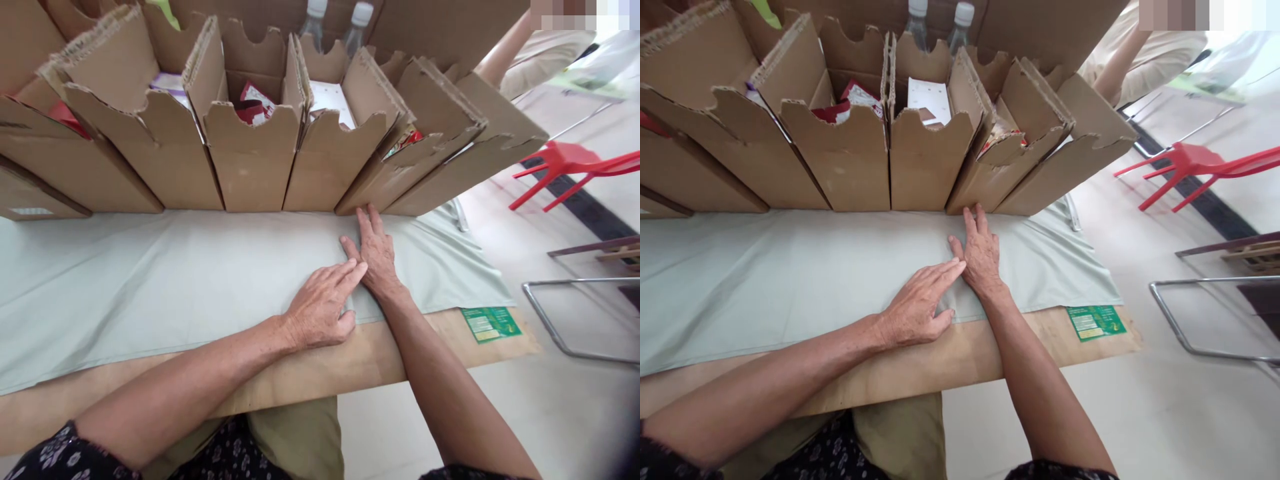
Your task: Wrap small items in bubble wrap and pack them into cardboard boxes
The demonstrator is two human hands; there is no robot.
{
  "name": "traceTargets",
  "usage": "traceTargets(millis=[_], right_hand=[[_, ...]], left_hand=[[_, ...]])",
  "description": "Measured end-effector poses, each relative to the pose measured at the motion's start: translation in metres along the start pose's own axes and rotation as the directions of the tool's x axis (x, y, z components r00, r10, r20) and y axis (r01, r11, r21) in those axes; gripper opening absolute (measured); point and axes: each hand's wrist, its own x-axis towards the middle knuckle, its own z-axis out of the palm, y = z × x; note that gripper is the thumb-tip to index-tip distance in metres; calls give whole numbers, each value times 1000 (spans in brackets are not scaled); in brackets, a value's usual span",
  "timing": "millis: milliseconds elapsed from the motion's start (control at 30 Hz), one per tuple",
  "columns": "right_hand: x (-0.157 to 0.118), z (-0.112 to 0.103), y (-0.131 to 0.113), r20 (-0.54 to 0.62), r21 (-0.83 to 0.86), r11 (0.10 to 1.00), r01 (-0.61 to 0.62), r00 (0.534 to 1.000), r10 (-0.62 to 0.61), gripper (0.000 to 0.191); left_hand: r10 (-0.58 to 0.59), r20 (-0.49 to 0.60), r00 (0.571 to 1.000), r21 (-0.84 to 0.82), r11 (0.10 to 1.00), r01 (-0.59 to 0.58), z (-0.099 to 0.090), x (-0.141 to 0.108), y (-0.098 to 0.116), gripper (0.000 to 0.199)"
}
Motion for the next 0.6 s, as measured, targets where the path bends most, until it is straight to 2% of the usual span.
traceTargets(millis=[67,167,233,300,400,467,533,600], right_hand=[[-2,-3,1,-56,85,996,1,998,3,60],[-4,-21,-10,-229,255,967,18,973,42,39],[0,-42,-31,-335,344,935,85,942,38,34],[13,-64,-61,-375,405,897,177,927,-14,41],[49,-86,-100,-283,416,880,230,952,-116,67],[80,-87,-112,-198,356,904,236,965,-174,70],[104,-81,-115,-175,284,926,248,963,-204,52],[113,-75,-114,-193,246,930,273,954,-229,26]], left_hand=[[-1,-13,1000,1,1000,1,1,0,-1,82],[2,-38,999,-2,1000,-2,4,0,-2,82],[2,-40,999,-4,1000,-3,4,0,-3,82],[7,-32,999,2,1000,-7,4,-1,-3,82],[12,-25,1000,14,1000,-12,3,-2,-3,80],[16,-24,1000,13,1000,-16,3,-2,-4,79],[25,-34,999,6,1000,-25,3,-1,-5,77],[29,-79,996,-6,1000,-30,2,1,-6,73]])
